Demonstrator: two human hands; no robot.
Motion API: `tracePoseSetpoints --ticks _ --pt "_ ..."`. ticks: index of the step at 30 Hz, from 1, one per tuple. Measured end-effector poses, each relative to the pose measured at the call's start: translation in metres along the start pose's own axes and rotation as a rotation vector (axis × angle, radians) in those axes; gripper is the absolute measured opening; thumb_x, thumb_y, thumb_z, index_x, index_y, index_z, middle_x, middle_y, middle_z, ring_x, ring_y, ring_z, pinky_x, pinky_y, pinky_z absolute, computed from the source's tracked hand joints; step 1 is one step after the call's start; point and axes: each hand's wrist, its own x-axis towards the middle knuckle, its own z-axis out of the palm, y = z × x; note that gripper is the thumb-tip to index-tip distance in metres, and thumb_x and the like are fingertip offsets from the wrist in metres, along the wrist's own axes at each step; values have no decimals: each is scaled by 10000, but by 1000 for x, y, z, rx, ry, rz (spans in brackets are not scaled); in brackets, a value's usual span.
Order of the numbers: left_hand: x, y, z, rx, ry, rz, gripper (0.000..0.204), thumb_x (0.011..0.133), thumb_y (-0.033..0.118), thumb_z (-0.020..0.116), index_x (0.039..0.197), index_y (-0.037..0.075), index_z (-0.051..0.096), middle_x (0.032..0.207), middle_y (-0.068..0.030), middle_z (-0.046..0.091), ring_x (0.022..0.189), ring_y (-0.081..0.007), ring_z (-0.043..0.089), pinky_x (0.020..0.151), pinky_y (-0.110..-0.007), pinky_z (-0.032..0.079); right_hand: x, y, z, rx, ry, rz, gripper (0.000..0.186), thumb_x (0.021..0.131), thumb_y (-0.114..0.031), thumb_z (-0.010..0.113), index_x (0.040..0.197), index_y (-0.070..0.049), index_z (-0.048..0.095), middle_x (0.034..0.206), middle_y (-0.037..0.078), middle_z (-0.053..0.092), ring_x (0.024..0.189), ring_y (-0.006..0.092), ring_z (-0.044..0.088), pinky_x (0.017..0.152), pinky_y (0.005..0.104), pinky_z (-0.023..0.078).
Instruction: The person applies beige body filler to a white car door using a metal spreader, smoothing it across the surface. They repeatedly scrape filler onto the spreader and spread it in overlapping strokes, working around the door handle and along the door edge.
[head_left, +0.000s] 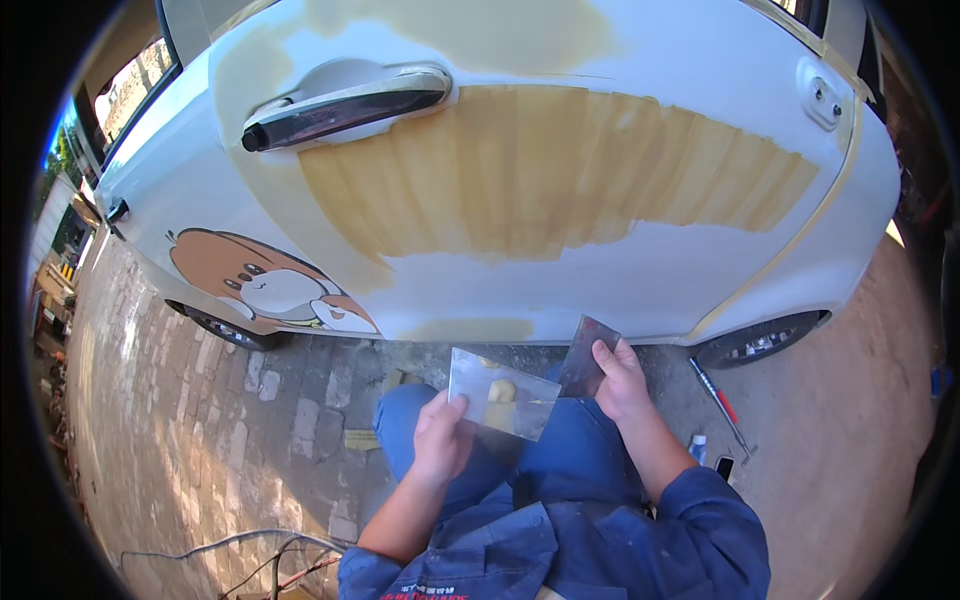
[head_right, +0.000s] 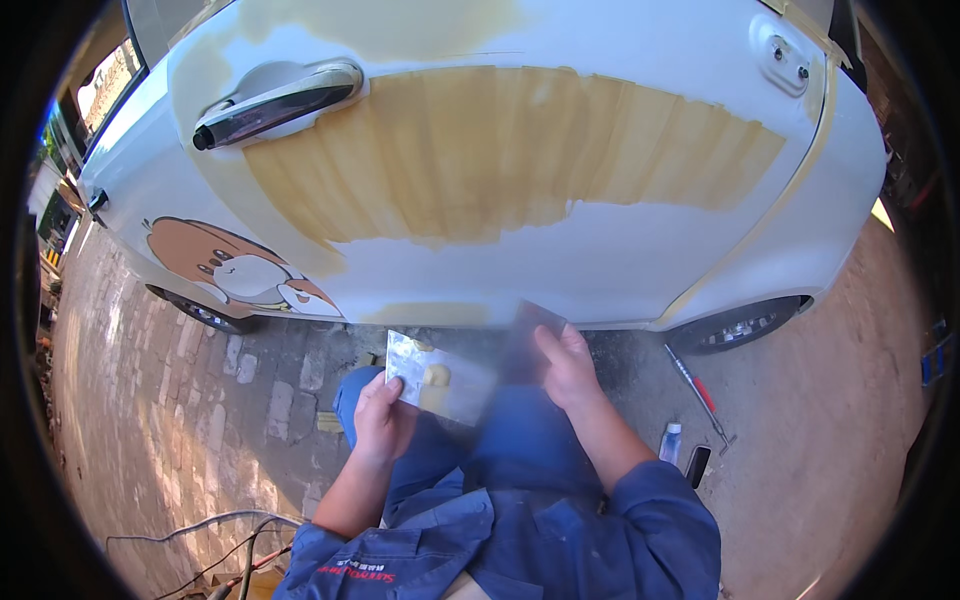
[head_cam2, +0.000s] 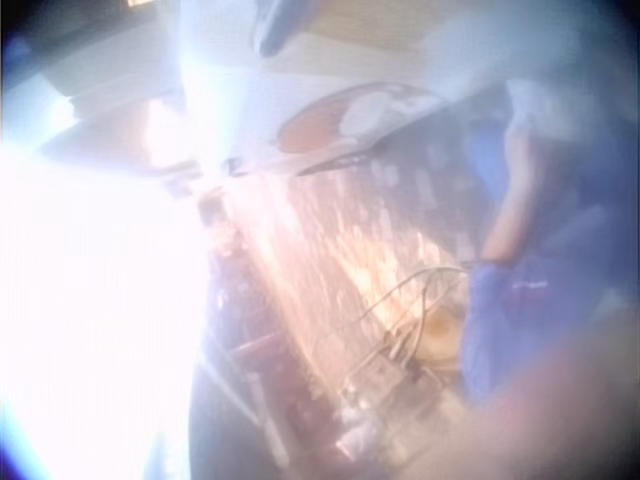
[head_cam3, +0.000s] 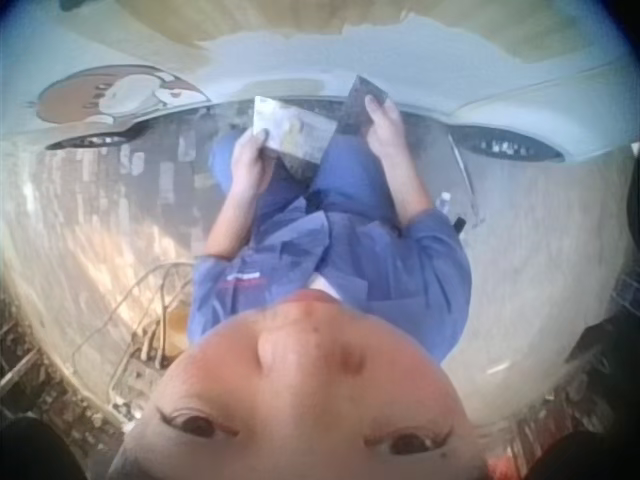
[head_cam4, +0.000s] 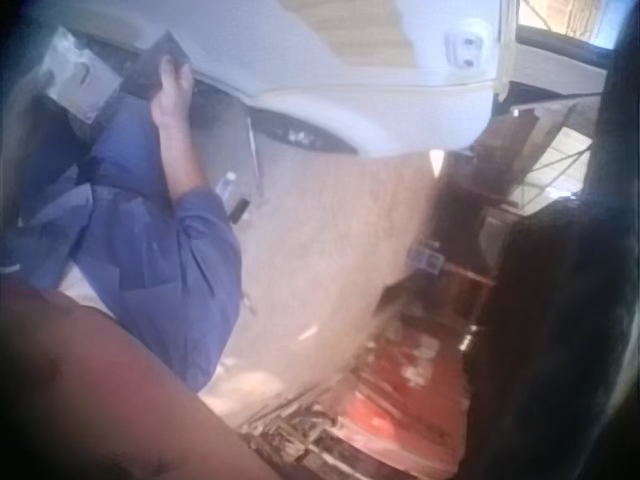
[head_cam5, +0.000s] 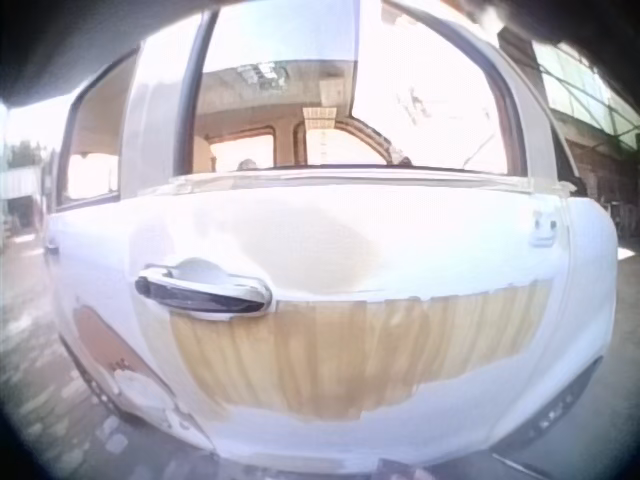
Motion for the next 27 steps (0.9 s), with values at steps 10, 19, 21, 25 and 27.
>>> tracePoseSetpoints --ticks 10,19,21,25,27 --pt "12 2 30 371 119 343 287 1068 175 473 1192 -26 636 1031 -62 696 908 -125 624 811 -284 490 -21 -58 57 -1164 -142 -752 191 920 8 722 1111 7 723 986 117 670 823 192 612 768 297 513" --pt "17 16 58 561 190 491 286 1077 151 445 1132 -48 643 957 -71 702 847 -124 612 774 -289 501 -13 -71 109 -1393 -352 -1145 366 690 111 754 1044 15 755 1031 135 718 923 310 698 803 384 578" --pt "16 19 59 562 206 509 286 1079 136 434 1151 -48 640 956 -78 706 846 -123 618 774 -285 498 -12 -71 114 -1407 -378 -1177 369 679 108 757 1038 22 753 1028 138 720 929 309 706 802 380 592" --pt "12 20 68 496 129 566 303 1099 145 412 1255 -60 572 1102 -59 645 946 -83 556 821 -238 439 -11 -72 124 -1415 -441 -1228 356 683 96 755 1032 28 752 1030 133 721 936 302 710 804 376 613" --pt "10 25 70 559 148 563 311 1097 146 410 1259 -67 569 1114 -68 650 959 -91 562 830 -238 443 -9 -70 127 -1429 -493 -1234 349 688 82 748 1033 30 751 1037 131 720 944 301 708 810 382 619"
